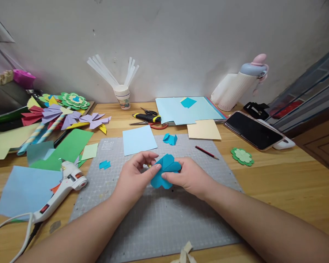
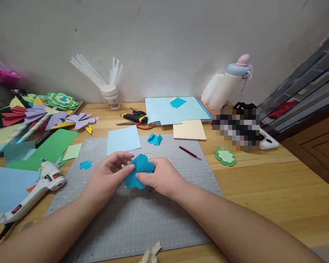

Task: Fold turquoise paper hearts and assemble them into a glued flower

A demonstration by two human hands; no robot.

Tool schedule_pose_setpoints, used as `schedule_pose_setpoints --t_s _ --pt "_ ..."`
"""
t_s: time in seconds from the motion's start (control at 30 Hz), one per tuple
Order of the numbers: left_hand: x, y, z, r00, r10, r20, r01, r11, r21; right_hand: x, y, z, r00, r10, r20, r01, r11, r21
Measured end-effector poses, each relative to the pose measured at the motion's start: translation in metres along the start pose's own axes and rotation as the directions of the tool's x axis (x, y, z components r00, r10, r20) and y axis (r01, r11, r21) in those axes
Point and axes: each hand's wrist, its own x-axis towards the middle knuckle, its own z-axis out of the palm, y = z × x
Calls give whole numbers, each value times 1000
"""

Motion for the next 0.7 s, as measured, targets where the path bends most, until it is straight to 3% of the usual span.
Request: schedule_pose_setpoints --t_s 0.1,0.17,0.37,0.5,0.57,0.63,0.7 --pt "1 2 0 990 -130 61 133 989 -59 1 3 -1 1000 27 -12 -27 1000 4" --pt "1 4 -1 986 -146 79 152 985 -77 2 6 -2 1000 29 -12 -29 999 14" --pt "3 4 -3 995 -41 93 45 998 -35 6 10 -4 1000 2 11 -2 999 44" --pt "7 5 -4 994 20 110 -28 997 78 9 7 -5 1000 -11 -5 11 996 93" --pt "14 9 -5 997 43 60 -53 985 162 13 8 -7 997 -36 -66 45 989 139" --pt "28 12 -4 996 84 -18 -76 963 260 19 11 -11 976 -79 -203 118 974 191" --pt "46 13 -1 989 140 -43 -114 922 370 27 15 -17 899 -123 -420 234 946 225"
